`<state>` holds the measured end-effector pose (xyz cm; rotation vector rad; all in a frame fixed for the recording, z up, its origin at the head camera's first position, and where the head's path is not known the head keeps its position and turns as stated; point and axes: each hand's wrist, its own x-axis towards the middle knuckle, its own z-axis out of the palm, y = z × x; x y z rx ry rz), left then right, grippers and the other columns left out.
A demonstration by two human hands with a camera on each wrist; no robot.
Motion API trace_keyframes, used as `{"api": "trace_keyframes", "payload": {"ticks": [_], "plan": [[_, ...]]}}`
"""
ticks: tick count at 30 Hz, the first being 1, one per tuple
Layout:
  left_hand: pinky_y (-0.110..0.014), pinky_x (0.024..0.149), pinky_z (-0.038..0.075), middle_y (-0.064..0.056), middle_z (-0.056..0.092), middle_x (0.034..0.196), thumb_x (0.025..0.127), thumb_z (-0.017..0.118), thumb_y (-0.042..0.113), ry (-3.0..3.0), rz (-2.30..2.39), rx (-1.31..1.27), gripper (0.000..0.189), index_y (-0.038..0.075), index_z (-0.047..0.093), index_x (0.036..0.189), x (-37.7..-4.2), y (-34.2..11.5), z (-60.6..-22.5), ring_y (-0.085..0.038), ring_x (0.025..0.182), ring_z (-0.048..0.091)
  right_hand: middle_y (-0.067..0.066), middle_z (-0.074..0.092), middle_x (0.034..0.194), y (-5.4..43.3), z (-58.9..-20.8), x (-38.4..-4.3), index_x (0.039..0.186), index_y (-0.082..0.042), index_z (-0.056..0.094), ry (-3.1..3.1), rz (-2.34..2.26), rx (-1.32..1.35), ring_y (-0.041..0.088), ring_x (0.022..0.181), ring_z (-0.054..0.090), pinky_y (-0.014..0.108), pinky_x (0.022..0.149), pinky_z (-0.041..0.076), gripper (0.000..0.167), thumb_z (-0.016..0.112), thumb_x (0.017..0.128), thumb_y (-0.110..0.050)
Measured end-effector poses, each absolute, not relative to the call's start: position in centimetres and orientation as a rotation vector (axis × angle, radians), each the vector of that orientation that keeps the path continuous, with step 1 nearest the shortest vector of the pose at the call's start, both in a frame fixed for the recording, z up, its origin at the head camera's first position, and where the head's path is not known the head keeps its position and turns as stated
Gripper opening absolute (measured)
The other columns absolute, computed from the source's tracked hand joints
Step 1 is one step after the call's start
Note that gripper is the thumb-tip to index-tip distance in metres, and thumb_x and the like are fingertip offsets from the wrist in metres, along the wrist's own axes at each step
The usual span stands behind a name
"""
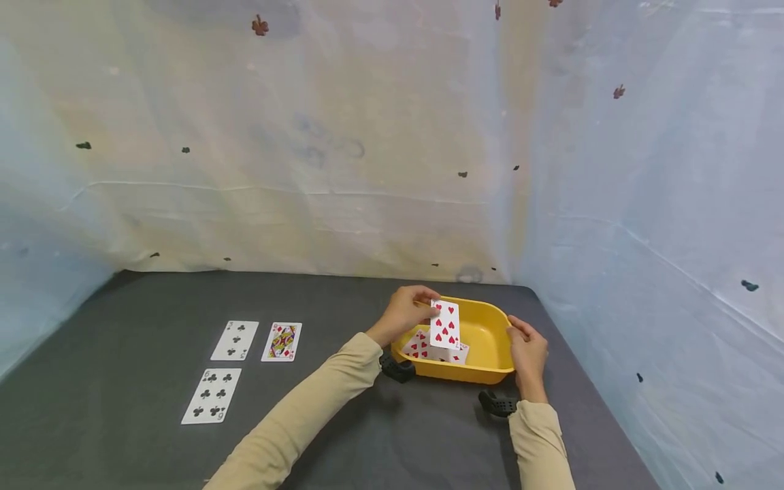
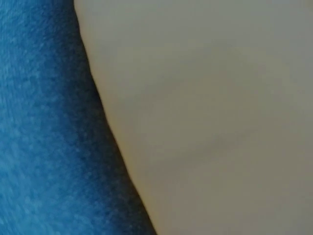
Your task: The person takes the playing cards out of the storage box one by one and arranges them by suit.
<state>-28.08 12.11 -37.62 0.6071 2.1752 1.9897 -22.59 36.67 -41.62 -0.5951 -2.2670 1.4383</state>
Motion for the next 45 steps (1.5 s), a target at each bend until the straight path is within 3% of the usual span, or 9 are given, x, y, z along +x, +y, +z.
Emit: {"api": "trace_keyframes", "payload": {"ticks": [7, 14, 20, 24, 30, 35, 45], "plan": [[-0.037, 0.075, 0.056, -0.004, 0.063, 0.094, 0.088, 0.070, 0.000, 2.174, 2.007, 0.565, 0.021, 0.005, 0.069, 0.108, -28.5, 10.6, -37.7, -0.015, 0.075, 0.066, 0.018, 0.053, 0.135, 36.9, -41.4, -22.2, 0.135, -0.006, 0.057, -2.283, 1.443, -0.575, 0.029, 0.105, 0.056, 0.017, 0.067, 0.050, 0.039, 0.049, 0.102, -0.024], [-0.030, 0.071, 0.056, -0.004, 0.064, 0.098, 0.087, 0.071, 0.000, 2.213, 2.001, 0.530, 0.022, 0.005, 0.069, 0.109, -28.6, 8.4, -37.2, -0.015, 0.081, 0.066, 0.019, 0.054, 0.134, 37.4, -41.3, -22.5, 0.135, -0.005, 0.057, -2.282, 1.427, -0.594, 0.027, 0.104, 0.056, 0.016, 0.066, 0.049, 0.039, 0.048, 0.102, -0.023], [-0.037, 0.076, 0.056, -0.007, 0.063, 0.099, 0.087, 0.071, 0.000, 2.180, 2.046, 0.518, 0.024, 0.004, 0.069, 0.111, -28.8, 6.5, -37.3, -0.019, 0.085, 0.065, 0.020, 0.054, 0.133, 38.1, -41.2, -22.5, 0.135, -0.005, 0.057, -2.315, 1.411, -0.607, 0.013, 0.087, 0.059, 0.017, 0.064, 0.051, 0.039, 0.049, 0.102, -0.024], [-0.035, 0.075, 0.055, -0.011, 0.063, 0.104, 0.087, 0.071, 0.000, 2.122, 2.079, 0.530, 0.027, 0.003, 0.067, 0.113, -28.8, 5.3, -37.1, -0.021, 0.087, 0.065, 0.019, 0.055, 0.132, 38.4, -41.3, -22.6, 0.135, -0.006, 0.058, -2.306, 1.407, -0.619, 0.007, 0.082, 0.058, 0.017, 0.064, 0.051, 0.039, 0.049, 0.101, -0.024], [-0.038, 0.078, 0.055, -0.018, 0.059, 0.110, 0.085, 0.071, -0.005, 2.077, 2.125, 0.523, 0.033, -0.001, 0.065, 0.118, -28.7, 2.9, -36.7, -0.022, 0.088, 0.066, 0.019, 0.056, 0.131, 38.4, -41.3, -22.9, 0.135, -0.007, 0.058, -2.318, 1.378, -0.608, 0.017, 0.088, 0.061, 0.019, 0.065, 0.052, 0.040, 0.048, 0.101, -0.026], [-0.044, 0.080, 0.054, -0.016, 0.058, 0.109, 0.083, 0.072, -0.008, 2.064, 2.163, 0.482, 0.038, -0.004, 0.062, 0.120, -29.0, 0.7, -37.2, -0.023, 0.086, 0.067, 0.020, 0.057, 0.131, 38.4, -41.3, -23.0, 0.135, -0.007, 0.058, -2.326, 1.360, -0.597, 0.020, 0.091, 0.061, 0.020, 0.065, 0.052, 0.039, 0.048, 0.102, -0.025], [-0.045, 0.079, 0.054, -0.018, 0.055, 0.118, 0.083, 0.071, -0.008, 2.073, 2.133, 0.420, 0.038, -0.001, 0.062, 0.120, -29.0, -3.0, -39.1, -0.023, 0.089, 0.066, 0.020, 0.055, 0.132, 38.6, -41.5, -22.6, 0.136, -0.007, 0.057, -2.319, 1.370, -0.592, 0.005, 0.079, 0.058, 0.020, 0.064, 0.052, 0.040, 0.048, 0.102, -0.026]]}}
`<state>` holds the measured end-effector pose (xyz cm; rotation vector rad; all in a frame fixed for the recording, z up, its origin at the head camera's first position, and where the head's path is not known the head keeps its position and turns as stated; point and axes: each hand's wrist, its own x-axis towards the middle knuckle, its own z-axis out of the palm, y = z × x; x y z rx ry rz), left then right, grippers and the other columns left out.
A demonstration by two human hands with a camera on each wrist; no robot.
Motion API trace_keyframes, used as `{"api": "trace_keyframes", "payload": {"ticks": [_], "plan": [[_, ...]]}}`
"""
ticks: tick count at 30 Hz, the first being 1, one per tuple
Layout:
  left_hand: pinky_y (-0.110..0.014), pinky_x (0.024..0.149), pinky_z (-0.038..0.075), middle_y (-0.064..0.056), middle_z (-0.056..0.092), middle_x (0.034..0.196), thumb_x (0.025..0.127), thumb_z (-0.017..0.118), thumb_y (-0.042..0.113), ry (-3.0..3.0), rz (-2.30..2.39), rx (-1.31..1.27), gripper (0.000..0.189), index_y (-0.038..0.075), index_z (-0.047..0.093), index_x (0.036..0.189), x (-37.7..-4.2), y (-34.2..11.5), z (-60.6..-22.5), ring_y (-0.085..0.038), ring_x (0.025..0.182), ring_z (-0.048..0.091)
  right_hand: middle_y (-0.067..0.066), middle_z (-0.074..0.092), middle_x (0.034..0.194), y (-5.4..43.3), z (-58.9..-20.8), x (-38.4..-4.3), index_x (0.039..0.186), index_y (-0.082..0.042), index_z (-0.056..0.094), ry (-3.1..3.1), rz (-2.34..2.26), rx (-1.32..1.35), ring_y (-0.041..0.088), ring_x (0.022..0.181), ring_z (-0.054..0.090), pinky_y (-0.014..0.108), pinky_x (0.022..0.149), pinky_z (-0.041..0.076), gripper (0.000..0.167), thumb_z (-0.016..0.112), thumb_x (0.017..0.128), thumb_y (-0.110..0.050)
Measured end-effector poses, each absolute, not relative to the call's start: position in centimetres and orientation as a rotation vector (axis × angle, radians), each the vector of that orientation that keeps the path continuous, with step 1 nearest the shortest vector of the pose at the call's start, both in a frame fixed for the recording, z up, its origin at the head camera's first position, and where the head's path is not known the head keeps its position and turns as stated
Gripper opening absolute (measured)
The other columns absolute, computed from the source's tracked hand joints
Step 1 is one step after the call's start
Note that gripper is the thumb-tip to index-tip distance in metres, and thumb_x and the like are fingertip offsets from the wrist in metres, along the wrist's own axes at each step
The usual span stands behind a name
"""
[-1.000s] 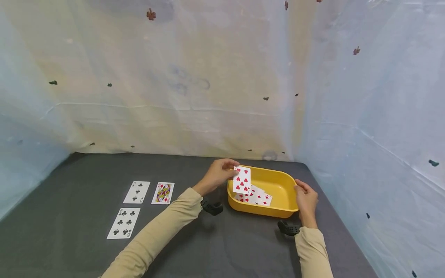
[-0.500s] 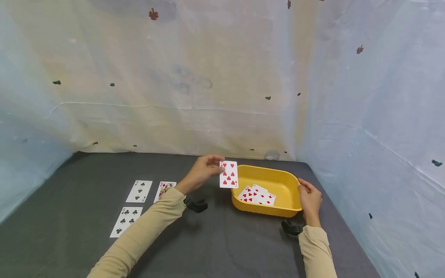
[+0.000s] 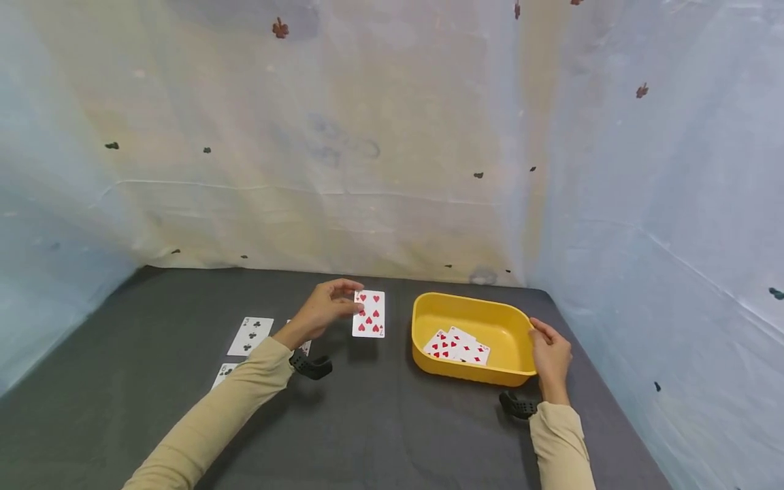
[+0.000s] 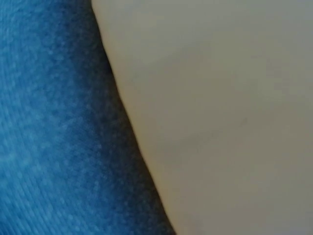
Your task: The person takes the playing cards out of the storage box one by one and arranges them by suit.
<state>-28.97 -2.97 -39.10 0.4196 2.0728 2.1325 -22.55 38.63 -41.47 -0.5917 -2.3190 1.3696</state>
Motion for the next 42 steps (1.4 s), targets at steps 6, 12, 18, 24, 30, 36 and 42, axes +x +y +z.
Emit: {"api": "trace_keyframes", "payload": {"ticks": [6, 12, 18, 24, 30, 36, 42], "plan": [[-0.051, 0.084, 0.051, -0.019, 0.058, 0.118, 0.083, 0.071, -0.008, 2.107, 2.097, 0.378, 0.039, -0.003, 0.062, 0.120, -28.9, -4.3, -39.8, -0.023, 0.088, 0.065, 0.020, 0.056, 0.132, 38.9, -41.5, -22.7, 0.136, -0.007, 0.058, -2.306, 1.380, -0.593, 0.005, 0.080, 0.059, 0.021, 0.066, 0.053, 0.040, 0.049, 0.101, -0.026], [-0.040, 0.078, 0.055, -0.020, 0.057, 0.118, 0.081, 0.073, -0.009, 2.145, 2.052, 0.300, 0.039, -0.007, 0.062, 0.119, -29.0, -5.1, -40.6, -0.023, 0.088, 0.063, 0.019, 0.057, 0.131, 38.9, -41.6, -22.7, 0.134, -0.007, 0.059, -2.291, 1.379, -0.599, 0.002, 0.077, 0.058, 0.021, 0.065, 0.053, 0.040, 0.050, 0.101, -0.026], [-0.037, 0.076, 0.055, -0.018, 0.058, 0.112, 0.081, 0.074, -0.008, 2.202, 1.970, 0.207, 0.039, -0.006, 0.062, 0.118, -29.2, -5.9, -41.6, -0.022, 0.084, 0.065, 0.019, 0.056, 0.131, 38.9, -41.5, -22.7, 0.135, -0.007, 0.058, -2.305, 1.381, -0.595, 0.001, 0.077, 0.058, 0.019, 0.065, 0.052, 0.040, 0.049, 0.101, -0.026], [-0.035, 0.075, 0.055, -0.019, 0.056, 0.108, 0.079, 0.073, -0.013, 2.204, 1.952, 0.193, 0.039, -0.009, 0.062, 0.116, -29.2, -6.1, -42.2, -0.019, 0.079, 0.064, 0.019, 0.056, 0.132, 38.9, -41.3, -22.7, 0.135, -0.008, 0.058, -2.304, 1.379, -0.595, 0.007, 0.083, 0.059, 0.019, 0.066, 0.052, 0.039, 0.049, 0.101, -0.026], [-0.031, 0.071, 0.055, -0.016, 0.062, 0.103, 0.077, 0.076, -0.010, 2.351, 1.834, 0.224, 0.038, -0.006, 0.065, 0.112, -29.4, -6.3, -42.9, -0.019, 0.078, 0.064, 0.019, 0.056, 0.132, 39.0, -41.4, -22.4, 0.135, -0.008, 0.058, -2.307, 1.389, -0.586, 0.008, 0.085, 0.058, 0.019, 0.066, 0.052, 0.040, 0.049, 0.102, -0.027], [-0.034, 0.075, 0.049, -0.008, 0.069, 0.093, 0.072, 0.084, 0.002, 2.658, 1.594, 0.282, 0.036, 0.000, 0.069, 0.106, -29.6, -6.2, -43.6, -0.022, 0.087, 0.061, 0.019, 0.056, 0.131, 38.9, -41.4, -22.4, 0.136, -0.007, 0.058, -2.302, 1.395, -0.575, 0.004, 0.079, 0.058, 0.019, 0.064, 0.052, 0.040, 0.049, 0.102, -0.027], [-0.037, 0.078, 0.048, -0.006, 0.067, 0.089, 0.071, 0.085, 0.004, 2.764, 1.478, 0.302, 0.034, 0.001, 0.071, 0.102, -29.5, -5.6, -43.7, -0.023, 0.087, 0.060, 0.019, 0.056, 0.132, 38.9, -41.5, -22.5, 0.136, -0.007, 0.057, -2.299, 1.397, -0.568, 0.004, 0.080, 0.057, 0.019, 0.064, 0.052, 0.039, 0.049, 0.102, -0.026]]}}
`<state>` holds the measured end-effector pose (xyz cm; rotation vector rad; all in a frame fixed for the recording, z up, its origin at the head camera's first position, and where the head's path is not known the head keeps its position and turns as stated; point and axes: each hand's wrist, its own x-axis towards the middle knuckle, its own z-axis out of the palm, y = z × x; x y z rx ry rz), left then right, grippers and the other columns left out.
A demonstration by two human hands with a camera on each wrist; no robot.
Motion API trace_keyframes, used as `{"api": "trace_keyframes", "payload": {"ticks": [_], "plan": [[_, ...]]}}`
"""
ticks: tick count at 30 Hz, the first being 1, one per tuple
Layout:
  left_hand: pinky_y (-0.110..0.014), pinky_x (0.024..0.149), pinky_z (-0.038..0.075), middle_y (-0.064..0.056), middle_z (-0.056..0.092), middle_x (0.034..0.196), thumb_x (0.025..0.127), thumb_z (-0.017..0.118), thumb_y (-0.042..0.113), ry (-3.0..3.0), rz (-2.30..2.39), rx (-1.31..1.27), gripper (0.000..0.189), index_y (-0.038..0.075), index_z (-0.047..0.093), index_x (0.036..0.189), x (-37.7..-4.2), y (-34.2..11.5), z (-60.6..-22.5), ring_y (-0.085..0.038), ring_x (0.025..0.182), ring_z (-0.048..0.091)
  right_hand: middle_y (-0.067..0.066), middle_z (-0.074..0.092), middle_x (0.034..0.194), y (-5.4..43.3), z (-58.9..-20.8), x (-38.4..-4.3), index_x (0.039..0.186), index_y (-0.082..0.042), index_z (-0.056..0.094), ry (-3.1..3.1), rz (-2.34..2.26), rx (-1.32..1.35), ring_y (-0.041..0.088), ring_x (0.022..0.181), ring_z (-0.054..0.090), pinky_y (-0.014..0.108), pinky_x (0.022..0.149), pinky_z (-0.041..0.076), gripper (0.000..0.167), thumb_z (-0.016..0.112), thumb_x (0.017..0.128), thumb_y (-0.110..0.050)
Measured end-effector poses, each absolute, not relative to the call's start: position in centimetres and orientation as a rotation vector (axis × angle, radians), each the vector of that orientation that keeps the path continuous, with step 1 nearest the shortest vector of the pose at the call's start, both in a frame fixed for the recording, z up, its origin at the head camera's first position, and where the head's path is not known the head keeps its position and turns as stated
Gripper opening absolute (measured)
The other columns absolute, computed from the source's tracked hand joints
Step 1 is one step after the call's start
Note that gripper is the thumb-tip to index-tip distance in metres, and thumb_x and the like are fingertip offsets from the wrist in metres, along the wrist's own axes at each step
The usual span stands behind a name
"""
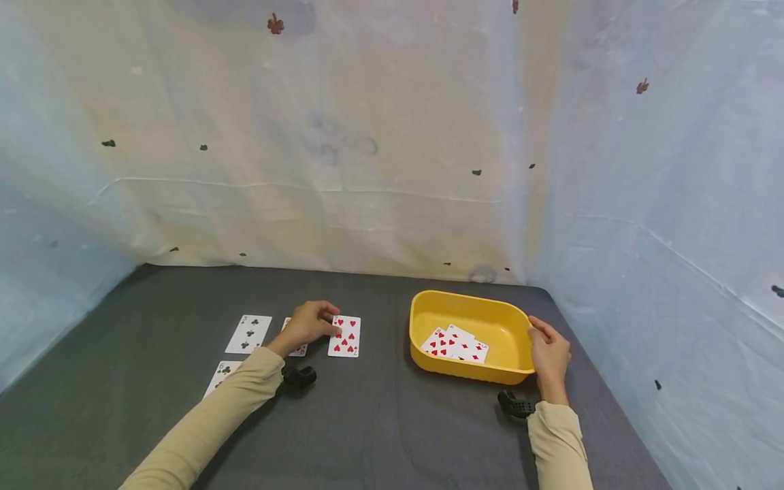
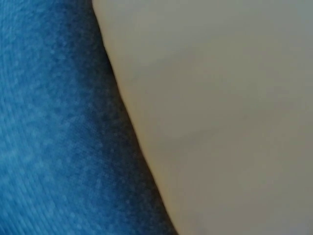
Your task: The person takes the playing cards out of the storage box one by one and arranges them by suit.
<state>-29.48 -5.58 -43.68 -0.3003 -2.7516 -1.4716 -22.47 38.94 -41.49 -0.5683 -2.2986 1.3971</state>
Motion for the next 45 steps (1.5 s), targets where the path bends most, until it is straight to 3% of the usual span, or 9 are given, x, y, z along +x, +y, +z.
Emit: {"api": "trace_keyframes", "payload": {"ticks": [17, 28, 34, 40, 45], "plan": [[-0.038, 0.081, 0.047, -0.003, 0.064, 0.087, 0.069, 0.084, 0.005, -2.752, -1.412, -0.302, 0.032, 0.002, 0.072, 0.099, -29.6, -5.2, -44.0, -0.022, 0.087, 0.058, 0.018, 0.055, 0.133, 39.0, -41.6, -22.6, 0.135, -0.007, 0.058, -2.301, 1.392, -0.587, 0.006, 0.083, 0.057, 0.018, 0.065, 0.051, 0.039, 0.049, 0.102, -0.026], [-0.033, 0.070, 0.048, -0.005, 0.063, 0.089, 0.080, 0.080, 0.010, -2.707, -1.504, -0.342, 0.032, 0.000, 0.068, 0.107, -29.3, -4.8, -42.2, -0.018, 0.082, 0.059, 0.018, 0.055, 0.133, 38.9, -41.5, -22.6, 0.136, -0.008, 0.057, -2.295, 1.414, -0.597, 0.011, 0.088, 0.057, 0.018, 0.066, 0.051, 0.040, 0.049, 0.102, -0.026], [-0.032, 0.068, 0.048, -0.001, 0.060, 0.087, 0.086, 0.076, 0.020, -2.632, -1.613, -0.477, 0.030, 0.005, 0.068, 0.111, -29.2, -4.1, -40.8, -0.016, 0.080, 0.059, 0.019, 0.055, 0.133, 39.0, -41.6, -22.6, 0.136, -0.007, 0.057, -2.299, 1.405, -0.593, 0.016, 0.091, 0.058, 0.018, 0.066, 0.051, 0.040, 0.048, 0.102, -0.026], [-0.029, 0.057, 0.044, -0.002, 0.058, 0.089, 0.089, 0.073, 0.024, -2.588, -1.696, -0.635, 0.032, 0.004, 0.066, 0.113, -29.1, -2.3, -39.3, -0.017, 0.076, 0.056, 0.018, 0.054, 0.134, 38.9, -41.6, -22.5, 0.136, -0.007, 0.057, -2.300, 1.407, -0.605, 0.024, 0.100, 0.057, 0.017, 0.066, 0.050, 0.041, 0.048, 0.102, -0.027], [-0.030, 0.066, 0.048, 0.000, 0.060, 0.094, 0.090, 0.072, 0.027, -2.598, -1.690, -0.727, 0.028, 0.008, 0.066, 0.111, -29.0, -0.1, -38.1, -0.017, 0.085, 0.058, 0.018, 0.054, 0.134, 38.8, -41.5, -22.5, 0.136, -0.007, 0.057, -2.297, 1.410, -0.598, 0.025, 0.102, 0.057, 0.017, 0.066, 0.050, 0.040, 0.048, 0.102, -0.027]]}}
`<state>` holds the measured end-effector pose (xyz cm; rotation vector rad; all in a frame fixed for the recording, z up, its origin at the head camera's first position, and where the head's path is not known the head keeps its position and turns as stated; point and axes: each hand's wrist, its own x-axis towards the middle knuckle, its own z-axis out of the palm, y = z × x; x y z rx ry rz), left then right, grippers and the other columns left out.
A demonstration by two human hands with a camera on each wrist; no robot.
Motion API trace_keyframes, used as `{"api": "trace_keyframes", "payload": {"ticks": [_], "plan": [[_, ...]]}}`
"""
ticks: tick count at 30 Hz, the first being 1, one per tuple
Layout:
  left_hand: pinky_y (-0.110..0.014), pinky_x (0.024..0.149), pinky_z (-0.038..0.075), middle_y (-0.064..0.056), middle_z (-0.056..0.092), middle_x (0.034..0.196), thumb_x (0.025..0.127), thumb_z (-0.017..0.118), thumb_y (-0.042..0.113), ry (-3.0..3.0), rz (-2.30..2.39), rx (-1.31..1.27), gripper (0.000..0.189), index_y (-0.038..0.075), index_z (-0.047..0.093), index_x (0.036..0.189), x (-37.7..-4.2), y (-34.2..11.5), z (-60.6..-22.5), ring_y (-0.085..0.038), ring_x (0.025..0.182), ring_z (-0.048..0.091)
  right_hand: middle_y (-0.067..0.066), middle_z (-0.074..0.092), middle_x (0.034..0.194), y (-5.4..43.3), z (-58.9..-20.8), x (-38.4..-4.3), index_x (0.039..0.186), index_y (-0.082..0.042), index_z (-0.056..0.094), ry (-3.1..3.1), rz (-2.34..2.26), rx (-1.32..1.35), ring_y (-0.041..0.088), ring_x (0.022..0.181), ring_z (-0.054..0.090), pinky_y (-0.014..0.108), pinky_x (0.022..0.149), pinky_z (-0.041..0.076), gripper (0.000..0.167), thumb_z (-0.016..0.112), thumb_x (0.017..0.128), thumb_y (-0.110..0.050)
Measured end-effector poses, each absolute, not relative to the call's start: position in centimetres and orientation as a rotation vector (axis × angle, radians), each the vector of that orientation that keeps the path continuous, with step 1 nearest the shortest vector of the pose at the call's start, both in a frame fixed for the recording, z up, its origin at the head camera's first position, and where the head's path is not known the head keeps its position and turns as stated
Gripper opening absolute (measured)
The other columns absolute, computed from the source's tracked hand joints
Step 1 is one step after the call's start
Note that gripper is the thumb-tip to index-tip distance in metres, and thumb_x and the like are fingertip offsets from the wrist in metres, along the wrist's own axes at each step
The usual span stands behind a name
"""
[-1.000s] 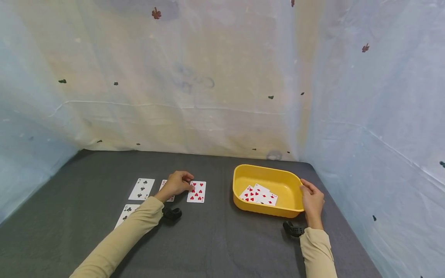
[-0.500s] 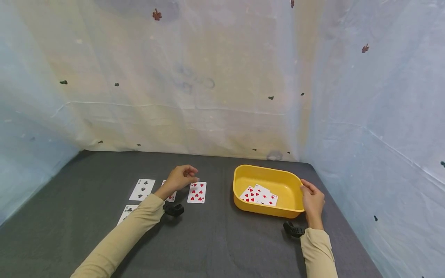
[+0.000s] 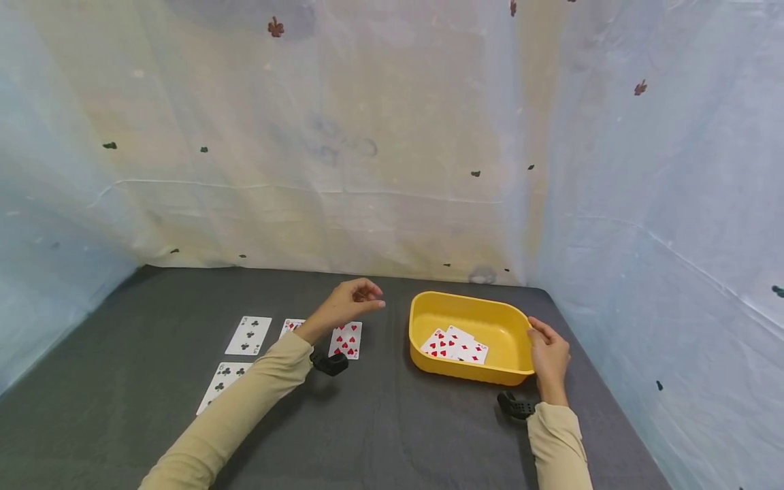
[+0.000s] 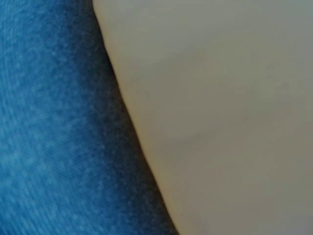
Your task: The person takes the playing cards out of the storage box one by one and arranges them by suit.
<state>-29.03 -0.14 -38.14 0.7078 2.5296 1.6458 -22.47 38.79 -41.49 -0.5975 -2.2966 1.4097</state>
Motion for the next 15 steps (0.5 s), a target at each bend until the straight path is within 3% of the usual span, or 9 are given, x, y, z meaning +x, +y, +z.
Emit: {"api": "trace_keyframes", "payload": {"ticks": [5, 11, 15], "plan": [[-0.030, 0.077, 0.050, 0.001, 0.061, 0.099, 0.089, 0.073, 0.025, 2.478, 1.605, 0.802, 0.030, 0.008, 0.065, 0.112, -29.1, 2.4, -37.1, -0.016, 0.089, 0.059, 0.018, 0.054, 0.134, 38.8, -41.5, -22.5, 0.136, -0.007, 0.057, -2.293, 1.406, -0.601, 0.022, 0.098, 0.057, 0.017, 0.066, 0.050, 0.040, 0.049, 0.102, -0.027], [-0.026, 0.079, 0.050, -0.011, 0.061, 0.106, 0.088, 0.074, 0.014, 2.466, 1.505, 0.939, 0.031, 0.002, 0.063, 0.114, -29.6, 5.2, -36.1, -0.015, 0.087, 0.060, 0.018, 0.056, 0.133, 38.8, -41.5, -22.6, 0.135, -0.007, 0.058, -2.289, 1.389, -0.590, 0.014, 0.090, 0.058, 0.016, 0.065, 0.050, 0.039, 0.050, 0.102, -0.026], [-0.025, 0.082, 0.048, -0.010, 0.061, 0.106, 0.088, 0.074, 0.014, 2.480, 1.432, 0.982, 0.031, 0.002, 0.064, 0.114, -30.2, 6.7, -35.8, -0.015, 0.090, 0.059, 0.018, 0.056, 0.133, 38.9, -41.5, -22.7, 0.135, -0.008, 0.058, -2.291, 1.386, -0.591, 0.016, 0.091, 0.058, 0.016, 0.065, 0.050, 0.039, 0.049, 0.102, -0.026]]}}
